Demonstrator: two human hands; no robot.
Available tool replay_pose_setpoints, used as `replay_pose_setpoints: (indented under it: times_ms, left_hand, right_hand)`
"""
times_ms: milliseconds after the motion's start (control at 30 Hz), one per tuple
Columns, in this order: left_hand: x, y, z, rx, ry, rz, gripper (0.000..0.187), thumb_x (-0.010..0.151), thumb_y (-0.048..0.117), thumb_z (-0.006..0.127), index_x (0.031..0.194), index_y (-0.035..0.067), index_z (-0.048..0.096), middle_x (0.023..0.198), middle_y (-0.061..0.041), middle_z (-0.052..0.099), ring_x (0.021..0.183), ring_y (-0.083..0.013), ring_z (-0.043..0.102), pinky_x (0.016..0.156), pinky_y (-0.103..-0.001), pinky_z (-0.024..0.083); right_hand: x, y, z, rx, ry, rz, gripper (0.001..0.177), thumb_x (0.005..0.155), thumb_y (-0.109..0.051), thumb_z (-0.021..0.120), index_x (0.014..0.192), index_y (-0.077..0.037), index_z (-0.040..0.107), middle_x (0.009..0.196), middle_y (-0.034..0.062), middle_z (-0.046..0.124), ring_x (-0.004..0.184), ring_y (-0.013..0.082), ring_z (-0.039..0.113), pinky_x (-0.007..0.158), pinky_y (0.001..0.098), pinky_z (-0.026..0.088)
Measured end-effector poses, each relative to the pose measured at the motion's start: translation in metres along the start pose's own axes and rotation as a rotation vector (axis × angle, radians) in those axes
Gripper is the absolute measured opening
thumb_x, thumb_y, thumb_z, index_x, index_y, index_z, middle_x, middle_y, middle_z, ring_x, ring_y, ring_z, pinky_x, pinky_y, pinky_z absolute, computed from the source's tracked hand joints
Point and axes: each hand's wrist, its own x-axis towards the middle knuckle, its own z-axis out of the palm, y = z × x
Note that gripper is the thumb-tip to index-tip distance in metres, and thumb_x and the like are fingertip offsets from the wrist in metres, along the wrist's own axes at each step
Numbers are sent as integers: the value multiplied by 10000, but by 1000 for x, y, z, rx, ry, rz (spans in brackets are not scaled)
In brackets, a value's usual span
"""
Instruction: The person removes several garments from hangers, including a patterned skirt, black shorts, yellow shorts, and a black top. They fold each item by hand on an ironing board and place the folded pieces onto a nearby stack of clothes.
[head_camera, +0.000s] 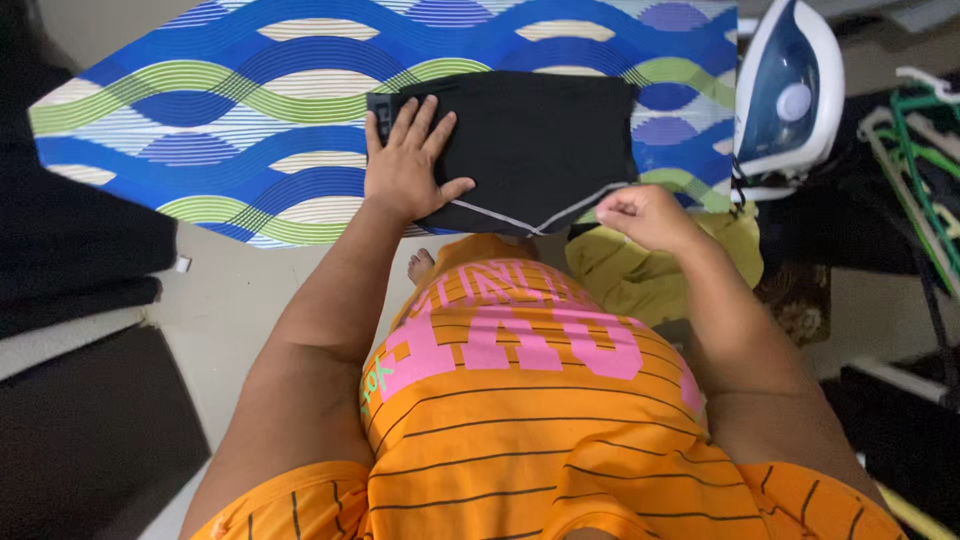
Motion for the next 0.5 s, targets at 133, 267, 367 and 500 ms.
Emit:
replay_pose_setpoints:
  times_ms: [133,267,367,500]
  left_hand:
    - [2,1,1,7,12,16,997,799,789,597,1603,276,302,1691,-38,182,1550,-259,123,1195,-667,17]
    - [0,-1,4,-3,24,21,989,807,780,601,1605,272,313,1691,-46,190,1552,-266,130,1196,-670,19]
    - [-1,-1,4,-22,31,26,987,816,779,603,1611,266,323,1697,-55,200,1559,-276,140,1204,-668,26]
    - [1,-3,2,-15,38,36,986,820,781,600,1610,262,323,1694,-59,204,1556,-275,143,1204,-668,29]
  right_hand:
    - [4,-16,22,-95,182,-237,196,902,-136,805,1055,-36,734,880,37,690,788,110,652,711,264,534]
    - [47,-55,55,-130,330,-399,235,909,-137,822,1113,-42,755,895,64,664,781,131,664,713,275,545]
    - [69,-73,72,-128,369,-434,291,861,-125,836,1123,-33,749,917,77,679,768,142,663,707,279,555]
    - [87,-73,86,-103,455,-296,190,855,-104,836,1023,-42,770,885,74,687,710,138,661,655,275,539]
